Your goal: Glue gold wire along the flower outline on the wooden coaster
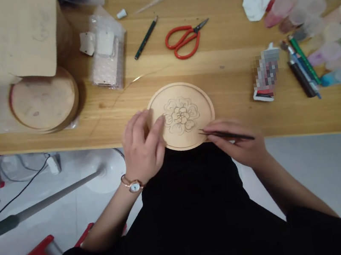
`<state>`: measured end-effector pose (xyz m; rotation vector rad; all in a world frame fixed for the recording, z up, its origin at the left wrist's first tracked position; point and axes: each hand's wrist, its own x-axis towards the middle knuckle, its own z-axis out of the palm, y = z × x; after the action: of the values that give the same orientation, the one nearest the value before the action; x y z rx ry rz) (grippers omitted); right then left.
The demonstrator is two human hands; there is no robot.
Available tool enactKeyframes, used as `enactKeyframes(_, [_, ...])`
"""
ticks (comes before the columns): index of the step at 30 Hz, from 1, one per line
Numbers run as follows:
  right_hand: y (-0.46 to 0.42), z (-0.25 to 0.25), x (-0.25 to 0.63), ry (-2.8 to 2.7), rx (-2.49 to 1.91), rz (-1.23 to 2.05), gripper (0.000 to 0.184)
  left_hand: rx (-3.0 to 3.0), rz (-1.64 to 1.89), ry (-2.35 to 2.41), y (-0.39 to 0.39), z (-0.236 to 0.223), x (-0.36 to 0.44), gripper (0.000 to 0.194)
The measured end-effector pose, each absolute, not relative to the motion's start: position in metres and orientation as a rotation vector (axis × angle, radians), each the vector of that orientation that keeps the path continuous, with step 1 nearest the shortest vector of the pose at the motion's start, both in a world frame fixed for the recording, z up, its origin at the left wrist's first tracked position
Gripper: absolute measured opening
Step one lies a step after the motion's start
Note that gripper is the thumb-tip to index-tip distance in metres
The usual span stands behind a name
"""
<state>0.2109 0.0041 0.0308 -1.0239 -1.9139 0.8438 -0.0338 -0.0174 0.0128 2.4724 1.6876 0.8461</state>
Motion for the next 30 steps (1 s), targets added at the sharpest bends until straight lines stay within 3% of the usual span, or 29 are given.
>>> enactKeyframes(11, [-0.027,0.028,0.198,-1.827,-1.118,0.747,0.03,2.495,1.015,1.684,-0.014,0.015,-0.028,0.028])
enactKeyframes(19, [-0.026,0.035,0.178,-1.798,-1.304,0.488,0.024,2.597,0.856,1.488,-0.037,0.014,-0.003,0.037])
enactKeyframes(30, [-0.018,0.036,0.167,-1.862,-1.343,0.472,0.019,2.597,0.863,1.456,-0.033,0.01,0.0,0.039])
